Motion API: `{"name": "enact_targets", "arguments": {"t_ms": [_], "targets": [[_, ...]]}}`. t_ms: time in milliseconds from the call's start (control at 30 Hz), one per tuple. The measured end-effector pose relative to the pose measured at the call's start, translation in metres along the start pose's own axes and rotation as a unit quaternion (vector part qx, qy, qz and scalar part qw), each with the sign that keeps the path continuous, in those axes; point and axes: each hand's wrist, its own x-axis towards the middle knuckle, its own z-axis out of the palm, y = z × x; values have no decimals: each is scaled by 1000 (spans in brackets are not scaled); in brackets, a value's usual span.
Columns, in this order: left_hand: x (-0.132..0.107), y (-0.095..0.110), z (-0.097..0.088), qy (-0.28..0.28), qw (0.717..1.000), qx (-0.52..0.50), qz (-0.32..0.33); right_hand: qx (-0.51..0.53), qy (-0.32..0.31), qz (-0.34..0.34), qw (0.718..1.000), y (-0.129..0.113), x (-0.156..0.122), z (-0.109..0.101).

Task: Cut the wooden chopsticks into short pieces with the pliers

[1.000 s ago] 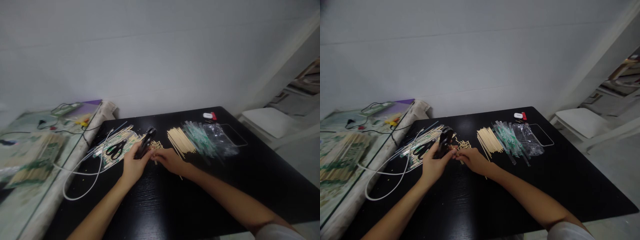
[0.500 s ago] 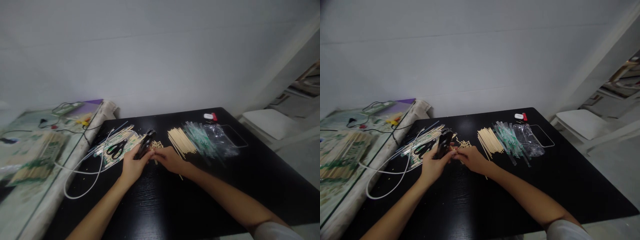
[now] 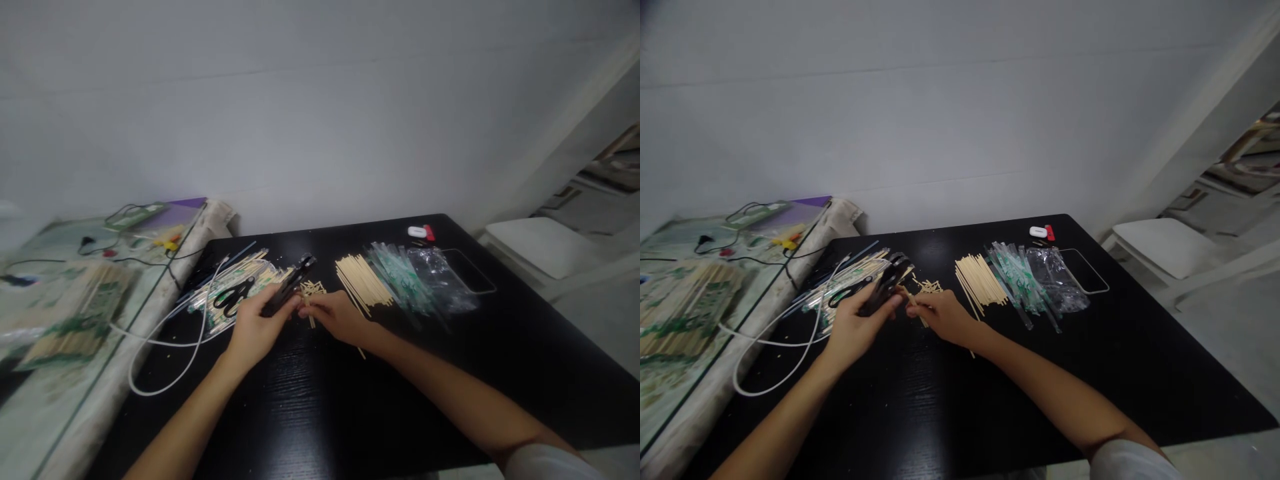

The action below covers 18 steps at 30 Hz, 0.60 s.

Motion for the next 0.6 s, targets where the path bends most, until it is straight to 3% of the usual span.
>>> {"name": "enact_targets", "arguments": {"t_ms": [133,267,400,600], "targets": [[-3,8,-37,-30,981,184,55,5,10,20,1000,2,2,3],[-9,15,-59,-62,923,374,60,2,11,20,1000,3,2,5],[-15,22,-53,-106,875,471,46,8,25,18,1000,4,2,7],[-19,26,-32,-135,852,504,41,-28,38,1,999,4,1,7]]}}
